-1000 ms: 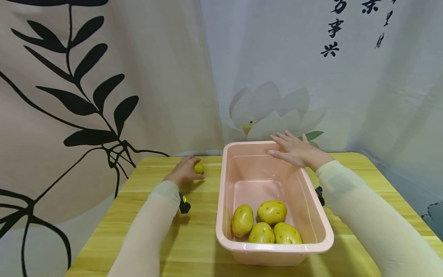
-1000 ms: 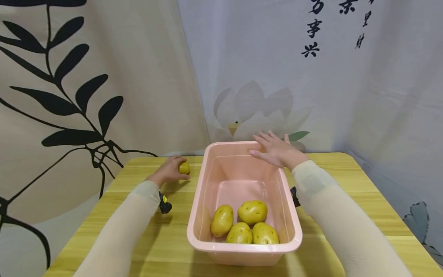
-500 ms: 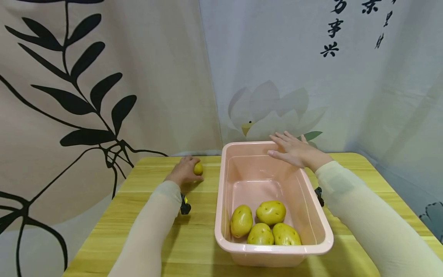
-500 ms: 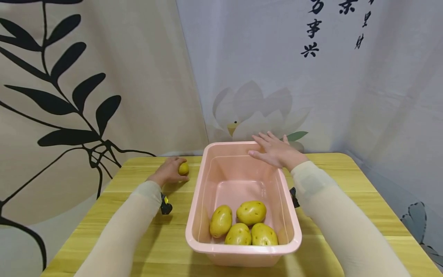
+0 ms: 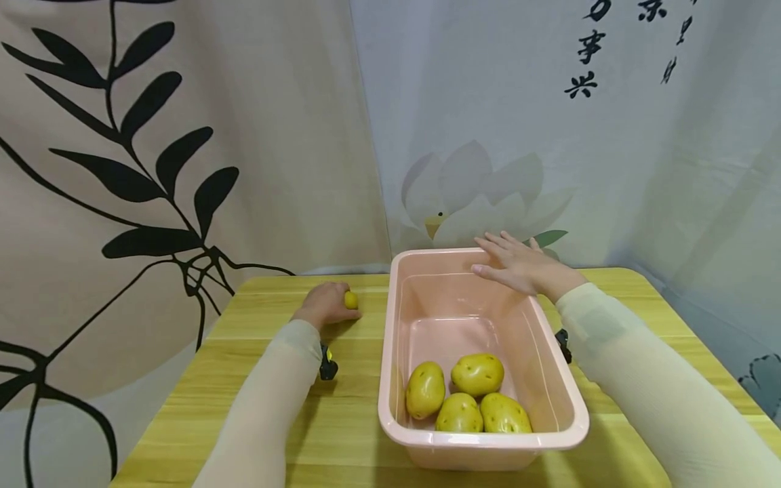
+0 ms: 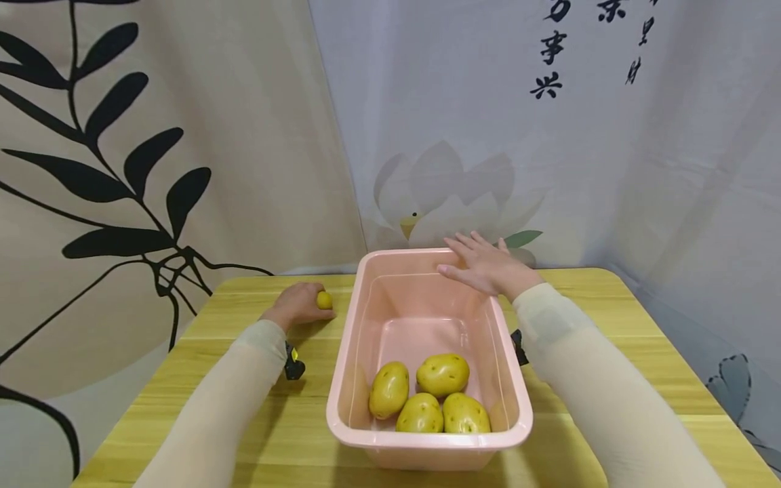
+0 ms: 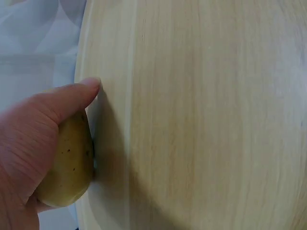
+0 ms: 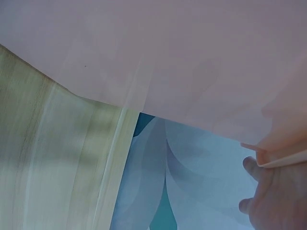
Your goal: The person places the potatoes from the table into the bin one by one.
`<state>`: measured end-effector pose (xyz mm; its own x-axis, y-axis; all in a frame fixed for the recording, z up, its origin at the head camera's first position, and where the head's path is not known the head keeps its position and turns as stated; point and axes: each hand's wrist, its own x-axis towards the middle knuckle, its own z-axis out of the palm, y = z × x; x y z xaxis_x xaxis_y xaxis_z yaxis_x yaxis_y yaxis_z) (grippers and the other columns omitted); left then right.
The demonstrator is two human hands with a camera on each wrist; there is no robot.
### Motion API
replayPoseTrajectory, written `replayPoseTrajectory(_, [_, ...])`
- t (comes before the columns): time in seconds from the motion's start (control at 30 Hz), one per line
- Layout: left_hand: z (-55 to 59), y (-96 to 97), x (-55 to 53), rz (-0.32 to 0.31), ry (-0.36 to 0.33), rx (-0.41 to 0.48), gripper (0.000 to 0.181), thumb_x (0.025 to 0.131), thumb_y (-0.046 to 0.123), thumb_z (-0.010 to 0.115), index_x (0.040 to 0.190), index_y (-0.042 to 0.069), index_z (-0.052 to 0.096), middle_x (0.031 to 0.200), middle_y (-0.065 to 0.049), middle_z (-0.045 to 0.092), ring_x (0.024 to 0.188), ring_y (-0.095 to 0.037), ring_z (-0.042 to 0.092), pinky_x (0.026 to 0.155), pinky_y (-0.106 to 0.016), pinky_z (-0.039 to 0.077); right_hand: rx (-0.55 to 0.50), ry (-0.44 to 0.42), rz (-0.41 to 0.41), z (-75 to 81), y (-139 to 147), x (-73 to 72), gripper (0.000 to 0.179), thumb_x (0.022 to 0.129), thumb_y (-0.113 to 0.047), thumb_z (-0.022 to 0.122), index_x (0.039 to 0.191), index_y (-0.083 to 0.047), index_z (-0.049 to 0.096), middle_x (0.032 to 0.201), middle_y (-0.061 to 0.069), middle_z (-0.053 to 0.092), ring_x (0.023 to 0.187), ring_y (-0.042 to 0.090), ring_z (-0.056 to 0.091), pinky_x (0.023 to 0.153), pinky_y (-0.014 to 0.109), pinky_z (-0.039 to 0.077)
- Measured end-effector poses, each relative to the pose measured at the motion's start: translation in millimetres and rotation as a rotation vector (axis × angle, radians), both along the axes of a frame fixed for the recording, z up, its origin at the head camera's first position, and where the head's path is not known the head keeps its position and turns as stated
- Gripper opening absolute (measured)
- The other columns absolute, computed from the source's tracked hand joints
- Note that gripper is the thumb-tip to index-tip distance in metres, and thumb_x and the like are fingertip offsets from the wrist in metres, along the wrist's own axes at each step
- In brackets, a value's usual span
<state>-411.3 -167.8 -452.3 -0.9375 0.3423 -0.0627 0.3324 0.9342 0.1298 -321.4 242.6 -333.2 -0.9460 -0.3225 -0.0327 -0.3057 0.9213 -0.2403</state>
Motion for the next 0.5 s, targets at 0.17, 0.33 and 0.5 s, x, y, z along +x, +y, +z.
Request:
replayPoseTrajectory(0.17, [0.3,2.1,1.2,-0.019,0.028,-0.042,0.068,0.079,0.053,0.069,0.126,0.006,0.057,0.085,-0.001,0.058,0.075,-0.020,0.051,0.070,-0.037,0.044,0.007,-0.001,-0.002,1.0,-0.1,0.7,0.083,0.090,-0.074,0.029,0.155,-0.024,0.016,0.161,0.008,0.010,0.146,0.035,0.001,0.107,0.069,-0.003])
replayPoseTrajectory(0.33, [-0.7,2.3,4.2,-0.037,0.054,-0.026,0.063,0.081,0.050,0.069,0.127,0.009,0.058,0.084,-0.001,0.058,0.076,-0.020,0.052,0.069,-0.036,0.044,0.005,-0.007,-0.001,2.1,0.0,1.7,0.083,0.091,-0.073,0.029,0.155,-0.023,0.016,0.161,0.007,0.009,0.146,0.036,0.002,0.107,0.069,-0.003])
replayPoseTrajectory(0.5, [-1.9,2.0,7.3,-0.037,0.062,0.003,0.057,0.082,0.047,0.070,0.125,0.012,0.059,0.086,-0.002,0.060,0.077,-0.021,0.053,0.070,-0.039,0.045,-0.004,-0.020,-0.002,2.3,-0.2,2.3,0.083,0.091,-0.073,0.029,0.155,-0.023,0.015,0.161,0.008,0.008,0.146,0.036,0.001,0.108,0.068,-0.003])
